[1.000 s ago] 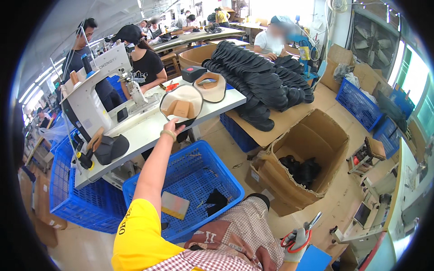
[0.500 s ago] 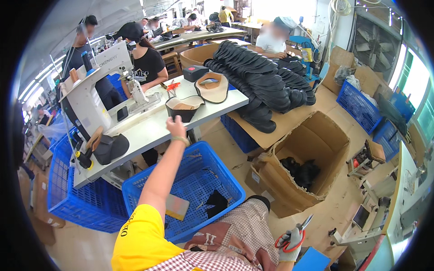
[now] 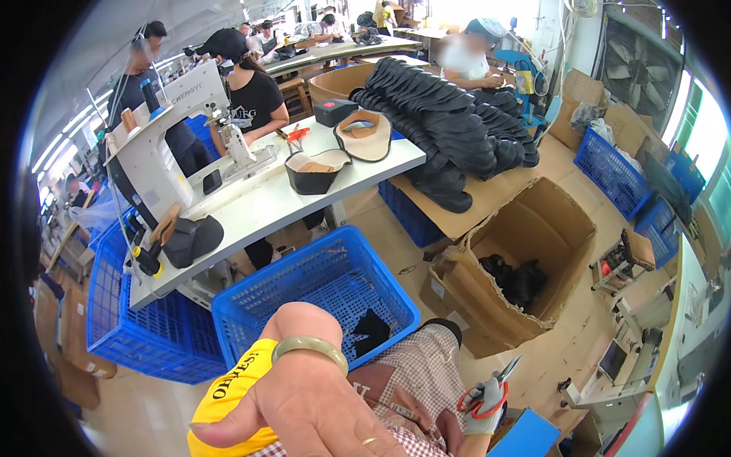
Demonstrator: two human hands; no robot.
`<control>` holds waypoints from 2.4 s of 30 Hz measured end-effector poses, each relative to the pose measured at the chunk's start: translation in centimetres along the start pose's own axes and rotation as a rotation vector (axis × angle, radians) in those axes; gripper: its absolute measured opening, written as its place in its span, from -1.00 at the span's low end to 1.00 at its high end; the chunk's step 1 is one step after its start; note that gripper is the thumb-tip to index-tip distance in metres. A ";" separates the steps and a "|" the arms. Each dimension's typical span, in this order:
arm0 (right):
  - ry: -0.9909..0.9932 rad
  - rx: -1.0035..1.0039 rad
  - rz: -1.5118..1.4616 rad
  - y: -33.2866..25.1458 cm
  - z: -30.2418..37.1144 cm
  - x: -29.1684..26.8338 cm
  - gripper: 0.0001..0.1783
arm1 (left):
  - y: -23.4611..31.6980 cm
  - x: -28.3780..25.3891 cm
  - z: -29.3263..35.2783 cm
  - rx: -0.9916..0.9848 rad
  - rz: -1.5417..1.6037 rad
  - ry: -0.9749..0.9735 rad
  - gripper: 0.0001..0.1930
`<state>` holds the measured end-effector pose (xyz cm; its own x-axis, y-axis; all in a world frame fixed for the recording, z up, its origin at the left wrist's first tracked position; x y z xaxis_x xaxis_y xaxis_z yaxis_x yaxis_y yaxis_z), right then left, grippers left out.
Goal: The recorder uses scissors to trim excess material from shoe components at a factory workstation.
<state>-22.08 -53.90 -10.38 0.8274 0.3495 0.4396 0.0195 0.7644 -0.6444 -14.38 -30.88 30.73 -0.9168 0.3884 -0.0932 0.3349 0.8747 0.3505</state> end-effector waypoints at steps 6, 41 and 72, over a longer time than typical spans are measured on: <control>-0.036 0.074 0.015 1.3 -0.7 -0.7 -0.75 | -0.6 1.6 -0.2 -0.052 -0.121 -0.186 -0.04; -0.131 0.313 -0.451 11.7 -10.1 -7.1 -0.76 | 37.2 -11.5 48.6 -2.305 -2.159 1.016 0.22; -0.084 0.191 -0.274 5.2 -6.2 -5.2 -0.77 | 24.8 -3.8 20.0 -1.074 -2.566 0.562 -0.73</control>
<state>-22.84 -55.12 -19.90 0.7568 0.1541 0.6352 0.1229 0.9209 -0.3699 1.72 -4.88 21.13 0.6116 -0.4493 -0.6512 -0.5081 -0.8540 0.1121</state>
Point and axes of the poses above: each hand's wrist, its own z-axis away from the middle knuckle, its own x-axis out of the palm, y = z × x, the point moved 9 cm from there along -z, towards the middle knuckle, and after that the axes turned 9 degrees about x, right-handed, at the moved point
